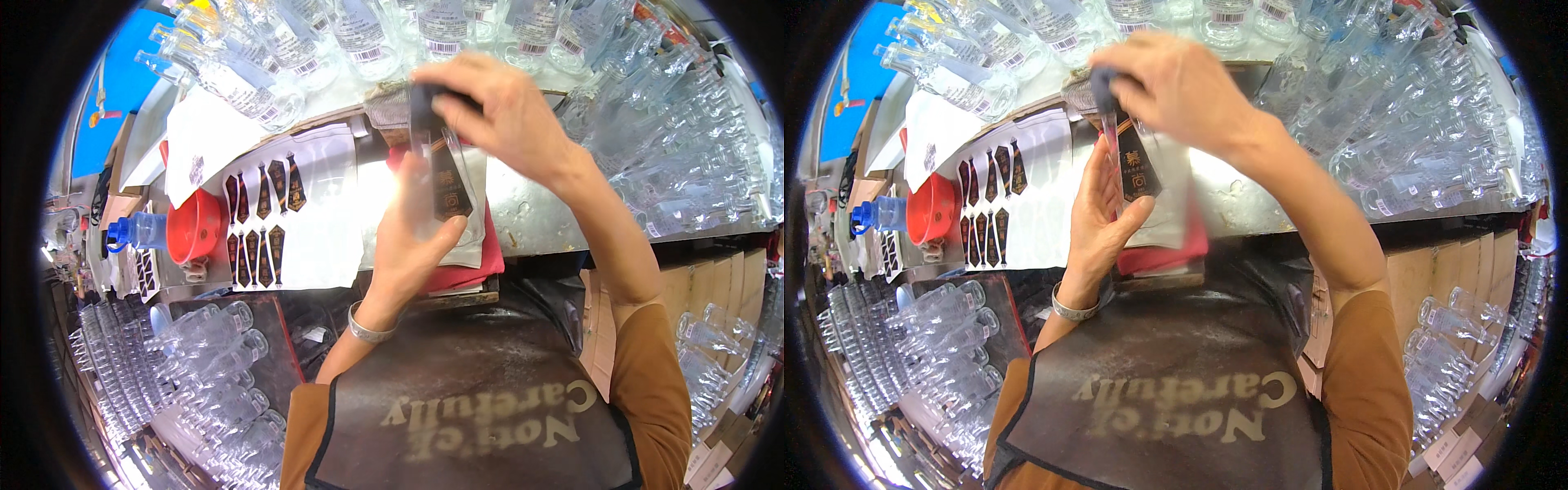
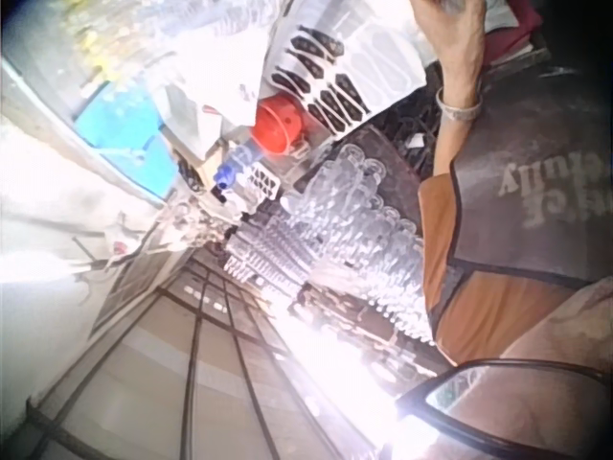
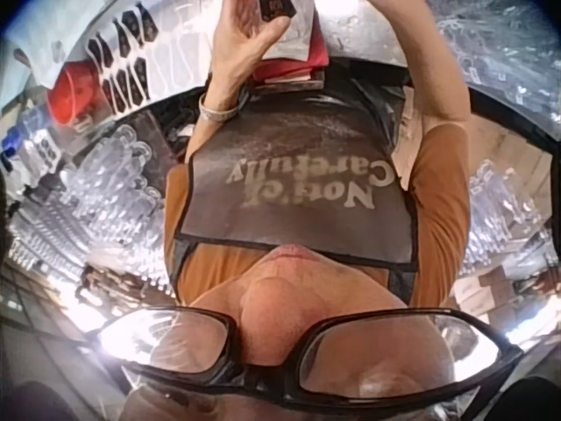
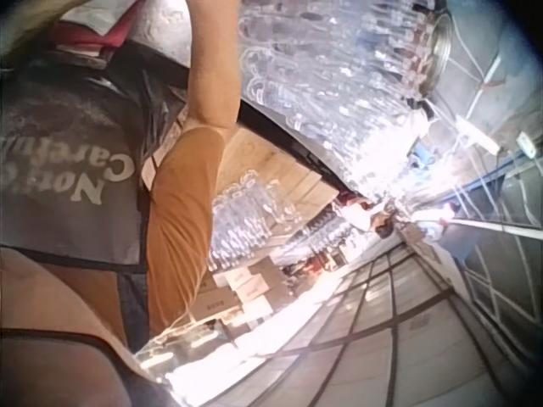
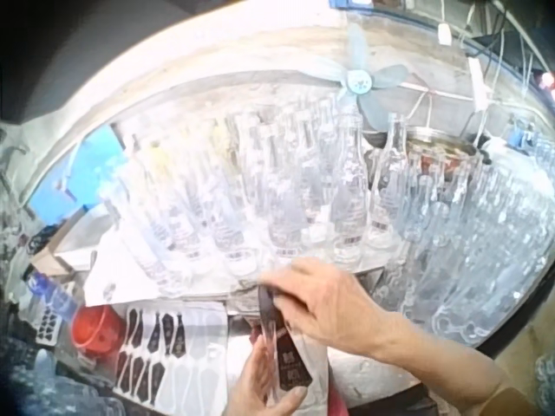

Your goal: The person repeatedly picks up clear plastic bottles, applies a rectangular label to each bottle, smooths the label with a small black tool, and places the labeled bottle on a nearby cardboard box. The process is repeated for multiple bottles in a continuous loop.

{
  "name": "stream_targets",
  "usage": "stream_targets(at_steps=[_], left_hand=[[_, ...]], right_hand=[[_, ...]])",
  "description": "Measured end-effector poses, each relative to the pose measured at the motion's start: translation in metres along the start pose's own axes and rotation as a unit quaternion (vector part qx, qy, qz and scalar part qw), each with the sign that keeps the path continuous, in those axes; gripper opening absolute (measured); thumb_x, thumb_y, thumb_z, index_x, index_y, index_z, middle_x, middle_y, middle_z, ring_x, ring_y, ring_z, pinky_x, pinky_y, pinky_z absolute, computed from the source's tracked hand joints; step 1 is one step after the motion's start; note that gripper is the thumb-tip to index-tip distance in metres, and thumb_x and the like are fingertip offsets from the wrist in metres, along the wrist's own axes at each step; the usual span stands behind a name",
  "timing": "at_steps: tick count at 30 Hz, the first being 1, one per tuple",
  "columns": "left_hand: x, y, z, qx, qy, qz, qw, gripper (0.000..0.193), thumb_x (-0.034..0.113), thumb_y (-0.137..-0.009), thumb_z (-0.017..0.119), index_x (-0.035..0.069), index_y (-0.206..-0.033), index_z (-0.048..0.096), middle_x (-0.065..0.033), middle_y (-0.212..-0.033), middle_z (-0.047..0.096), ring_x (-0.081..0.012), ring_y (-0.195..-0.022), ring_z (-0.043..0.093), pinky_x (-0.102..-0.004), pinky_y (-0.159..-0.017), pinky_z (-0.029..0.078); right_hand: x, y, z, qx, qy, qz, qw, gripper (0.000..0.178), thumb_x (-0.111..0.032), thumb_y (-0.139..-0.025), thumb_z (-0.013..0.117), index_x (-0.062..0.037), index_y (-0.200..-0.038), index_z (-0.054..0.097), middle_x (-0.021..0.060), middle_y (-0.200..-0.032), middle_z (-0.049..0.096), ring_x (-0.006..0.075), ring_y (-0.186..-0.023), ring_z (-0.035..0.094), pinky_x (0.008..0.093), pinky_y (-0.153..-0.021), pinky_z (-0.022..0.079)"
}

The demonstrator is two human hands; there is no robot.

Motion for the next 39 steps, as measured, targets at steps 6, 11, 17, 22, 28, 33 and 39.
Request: stream_targets(at_steps=[6, 11, 17, 22, 28, 33, 39], left_hand=[[-0.002, -0.001, 0.000, 0.004, -0.041, 0.017, 0.999, 0.093, 0.009, -0.083, 0.076, -0.009, -0.154, 0.020, -0.0220, -0.157, 0.036, -0.0260, -0.146, 0.034, -0.0363, -0.118, 0.029], [0.002, 0.007, -0.003, -0.040, -0.070, 0.037, 0.996, 0.104, 0.004, -0.082, 0.078, -0.002, -0.158, 0.007, -0.0215, -0.161, 0.026, -0.0292, -0.149, 0.028, -0.0407, -0.122, 0.023], [-0.006, 0.023, -0.009, -0.014, -0.249, 0.144, 0.958, 0.104, 0.015, -0.075, 0.086, -0.004, -0.153, 0.020, -0.0229, -0.142, 0.045, -0.0347, -0.129, 0.049, -0.0419, -0.109, 0.040], [-0.004, 0.024, -0.006, -0.018, -0.260, 0.109, 0.959, 0.121, 0.008, -0.072, 0.086, 0.001, -0.159, 0.002, -0.0258, -0.150, 0.043, -0.0334, -0.137, 0.047, -0.0424, -0.112, 0.040], [-0.011, 0.020, -0.017, -0.045, -0.203, 0.109, 0.972, 0.121, 0.010, -0.071, 0.086, 0.001, -0.160, 0.005, -0.0236, -0.150, 0.044, -0.0313, -0.135, 0.049, -0.0409, -0.112, 0.039], [-0.009, 0.021, -0.017, -0.046, -0.206, 0.095, 0.973, 0.117, 0.004, -0.072, 0.083, 0.003, -0.161, 0.006, -0.0221, -0.149, 0.045, -0.0287, -0.134, 0.050, -0.0392, -0.112, 0.038], [-0.014, 0.023, -0.024, -0.064, -0.178, 0.035, 0.981, 0.115, 0.003, -0.073, 0.083, 0.004, -0.161, 0.008, -0.0222, -0.152, 0.042, -0.0285, -0.137, 0.047, -0.0388, -0.114, 0.036]], right_hand=[[-0.007, -0.001, 0.008, -0.020, 0.038, -0.048, 0.998, 0.028, -0.002, -0.083, 0.065, -0.0034, -0.111, 0.067, 0.0118, -0.099, 0.069, 0.0325, -0.086, 0.063, 0.0383, -0.077, 0.051], [-0.034, 0.011, 0.000, 0.037, 0.067, -0.114, 0.991, 0.021, -0.002, -0.076, 0.068, -0.0045, -0.097, 0.066, 0.0099, -0.090, 0.066, 0.0288, -0.083, 0.062, 0.0384, -0.075, 0.052], [-0.086, 0.079, 0.016, -0.130, -0.041, -0.076, 0.988, 0.009, -0.011, -0.075, 0.065, -0.0060, -0.077, 0.057, 0.0087, -0.075, 0.059, 0.0285, -0.077, 0.059, 0.0407, -0.069, 0.051], [-0.014, 0.021, 0.005, 0.022, 0.025, -0.005, 0.999, 0.024, -0.006, -0.077, 0.072, -0.0083, -0.101, 0.070, 0.0124, -0.095, 0.068, 0.0299, -0.090, 0.063, 0.0395, -0.078, 0.054], [-0.057, 0.071, 0.001, -0.146, -0.105, -0.058, 0.982, 0.023, -0.004, -0.080, 0.071, -0.0073, -0.103, 0.069, 0.0128, -0.101, 0.069, 0.0280, -0.094, 0.065, 0.0369, -0.081, 0.054], [0.007, 0.020, -0.003, 0.021, -0.072, 0.109, 0.991, 0.021, -0.005, -0.084, 0.071, -0.0011, -0.104, 0.068, 0.0119, -0.104, 0.070, 0.0276, -0.092, 0.067, 0.0350, -0.082, 0.054], [-0.038, 0.107, -0.004, -0.091, -0.179, -0.031, 0.979, 0.032, 0.001, -0.069, 0.071, -0.0078, -0.100, 0.065, 0.0102, -0.110, 0.070, 0.0290, -0.103, 0.066, 0.0422, -0.088, 0.051]])
Point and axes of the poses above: each hand's wrist, its own y-axis away from the middle knuckle, its own z-axis out of the palm, x = y × z, the point moved 2 cm from there along -y, towards the middle knuckle
